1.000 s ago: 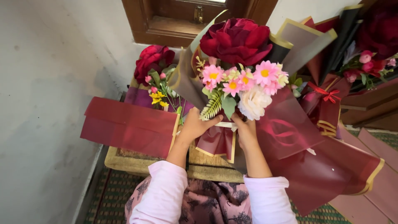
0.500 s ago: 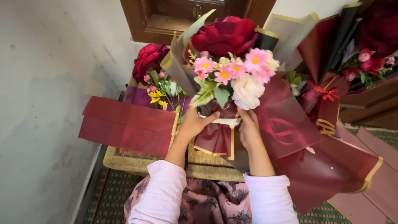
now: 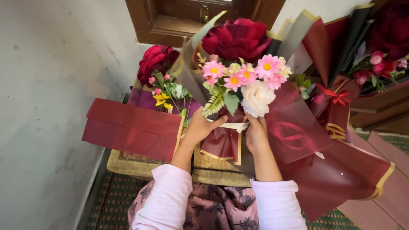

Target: Wrapping a bouquet of flowers with multiple layers of decorative paper and securing it with ribbons.

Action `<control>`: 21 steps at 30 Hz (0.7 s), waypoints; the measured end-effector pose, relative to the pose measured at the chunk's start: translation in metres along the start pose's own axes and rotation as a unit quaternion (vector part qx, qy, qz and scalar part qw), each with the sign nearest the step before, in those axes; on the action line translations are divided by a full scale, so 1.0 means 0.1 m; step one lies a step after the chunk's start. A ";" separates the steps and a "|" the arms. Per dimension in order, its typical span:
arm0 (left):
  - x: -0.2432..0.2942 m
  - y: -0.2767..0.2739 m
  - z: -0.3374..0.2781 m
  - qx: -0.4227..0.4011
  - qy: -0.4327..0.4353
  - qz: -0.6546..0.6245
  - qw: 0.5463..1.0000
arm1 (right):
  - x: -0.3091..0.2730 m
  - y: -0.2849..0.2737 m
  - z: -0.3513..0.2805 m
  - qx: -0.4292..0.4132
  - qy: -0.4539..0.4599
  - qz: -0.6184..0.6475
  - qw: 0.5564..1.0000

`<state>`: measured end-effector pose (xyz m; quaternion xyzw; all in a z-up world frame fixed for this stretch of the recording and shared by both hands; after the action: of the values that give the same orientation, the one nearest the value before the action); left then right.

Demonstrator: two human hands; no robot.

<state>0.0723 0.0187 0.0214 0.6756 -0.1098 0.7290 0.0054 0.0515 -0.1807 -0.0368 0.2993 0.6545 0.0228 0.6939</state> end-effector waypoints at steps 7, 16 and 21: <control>-0.06 0.00 0.04 0.025 0.052 -0.067 0.996 | 0.15 -0.15 0.14 -0.117 -0.005 -0.031 0.993; -0.16 -0.01 0.03 -0.018 0.024 -0.036 0.999 | -0.05 -0.02 0.05 -0.108 -0.009 -0.013 0.994; -0.37 -0.06 0.16 -0.026 -0.065 0.002 0.998 | 0.13 -0.26 0.26 -0.094 -0.024 0.009 0.995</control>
<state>0.0925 0.0267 -0.0134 0.7213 -0.1303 0.6801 0.0148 0.0682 -0.2068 -0.0608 0.2394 0.6298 0.0833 0.7343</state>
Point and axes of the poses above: each hand's wrist, its own z-axis towards the middle knuckle, its own y-axis out of the palm, x = y × z, the point moved 4 cm from there along z, towards the middle knuckle, and after that the axes turned 5 degrees about z, right-handed, at the moved point
